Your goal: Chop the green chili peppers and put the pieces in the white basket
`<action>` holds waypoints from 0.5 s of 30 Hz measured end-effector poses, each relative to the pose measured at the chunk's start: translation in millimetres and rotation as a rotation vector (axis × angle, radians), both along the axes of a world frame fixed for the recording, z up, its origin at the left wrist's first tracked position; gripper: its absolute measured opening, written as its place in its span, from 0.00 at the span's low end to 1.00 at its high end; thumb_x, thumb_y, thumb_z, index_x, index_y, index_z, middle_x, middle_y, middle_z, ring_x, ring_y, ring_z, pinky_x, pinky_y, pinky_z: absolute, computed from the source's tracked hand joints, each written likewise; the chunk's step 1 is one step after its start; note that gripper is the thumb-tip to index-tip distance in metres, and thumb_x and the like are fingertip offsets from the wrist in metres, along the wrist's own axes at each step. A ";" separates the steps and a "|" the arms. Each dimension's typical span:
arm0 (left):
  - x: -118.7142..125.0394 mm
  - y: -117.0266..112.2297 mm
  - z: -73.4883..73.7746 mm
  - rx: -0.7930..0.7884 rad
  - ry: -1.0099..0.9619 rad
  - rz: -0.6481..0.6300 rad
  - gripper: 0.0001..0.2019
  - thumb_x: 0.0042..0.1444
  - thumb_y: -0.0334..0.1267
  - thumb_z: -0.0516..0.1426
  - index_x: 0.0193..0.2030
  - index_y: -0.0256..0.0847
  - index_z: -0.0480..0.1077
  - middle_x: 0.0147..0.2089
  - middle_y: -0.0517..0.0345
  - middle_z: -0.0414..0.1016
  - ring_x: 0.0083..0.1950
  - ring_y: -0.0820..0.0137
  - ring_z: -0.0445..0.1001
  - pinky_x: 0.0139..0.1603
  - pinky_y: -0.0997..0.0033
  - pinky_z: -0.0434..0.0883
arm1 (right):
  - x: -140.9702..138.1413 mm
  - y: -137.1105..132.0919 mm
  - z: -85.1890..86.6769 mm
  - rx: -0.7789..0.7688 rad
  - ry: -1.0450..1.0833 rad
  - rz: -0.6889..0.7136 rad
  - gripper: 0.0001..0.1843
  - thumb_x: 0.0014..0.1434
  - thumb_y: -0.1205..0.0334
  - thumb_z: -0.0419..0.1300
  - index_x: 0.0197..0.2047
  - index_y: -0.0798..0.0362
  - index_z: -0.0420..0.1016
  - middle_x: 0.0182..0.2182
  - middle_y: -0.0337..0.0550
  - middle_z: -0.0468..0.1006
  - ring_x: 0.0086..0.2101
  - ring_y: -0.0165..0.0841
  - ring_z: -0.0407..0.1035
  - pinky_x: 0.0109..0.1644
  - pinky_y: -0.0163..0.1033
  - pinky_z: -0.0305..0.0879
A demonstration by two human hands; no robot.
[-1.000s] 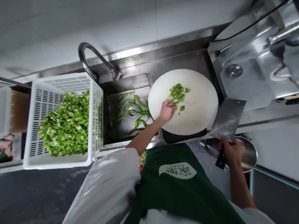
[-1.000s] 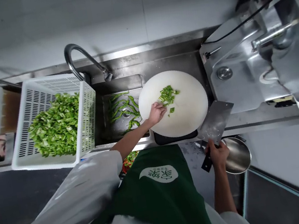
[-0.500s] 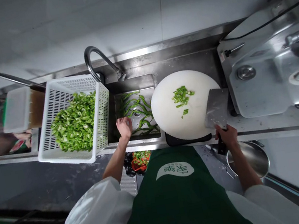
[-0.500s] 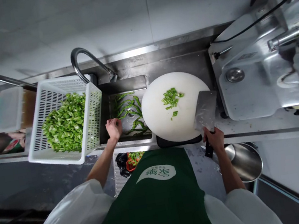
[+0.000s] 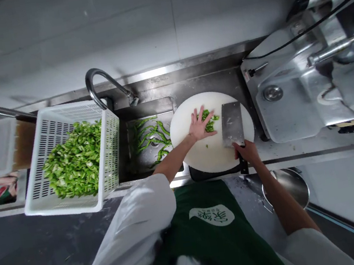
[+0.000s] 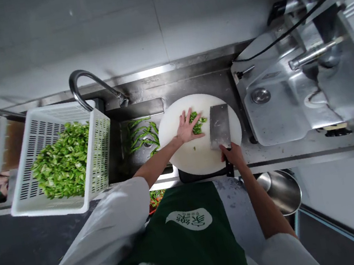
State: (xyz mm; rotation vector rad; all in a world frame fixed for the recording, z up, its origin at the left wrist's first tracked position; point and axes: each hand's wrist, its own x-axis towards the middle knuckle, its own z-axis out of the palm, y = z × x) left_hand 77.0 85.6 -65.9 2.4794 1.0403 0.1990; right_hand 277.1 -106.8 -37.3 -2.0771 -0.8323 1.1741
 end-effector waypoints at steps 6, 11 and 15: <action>42.2 -0.8 0.2 -0.009 -0.125 0.045 0.41 0.61 0.58 0.64 0.77 0.44 0.62 0.83 0.42 0.42 0.83 0.41 0.39 0.81 0.39 0.44 | -28.7 36.0 9.6 0.004 0.089 0.048 0.20 0.53 0.42 0.65 0.26 0.46 0.64 0.14 0.39 0.73 0.15 0.32 0.67 0.21 0.35 0.63; 44.0 -21.8 10.5 0.024 -0.167 0.217 0.27 0.70 0.49 0.57 0.71 0.38 0.68 0.78 0.41 0.56 0.81 0.58 0.49 0.83 0.58 0.48 | -76.7 42.5 20.4 0.071 0.066 0.033 0.22 0.54 0.39 0.64 0.25 0.46 0.63 0.13 0.38 0.71 0.14 0.31 0.65 0.21 0.35 0.63; -8.3 -27.6 39.1 0.084 -0.245 0.358 0.23 0.72 0.47 0.55 0.68 0.39 0.70 0.78 0.42 0.56 0.80 0.62 0.51 0.83 0.60 0.51 | -120.6 40.6 35.0 0.134 0.116 0.071 0.24 0.54 0.36 0.64 0.29 0.47 0.64 0.14 0.36 0.71 0.15 0.31 0.66 0.20 0.35 0.64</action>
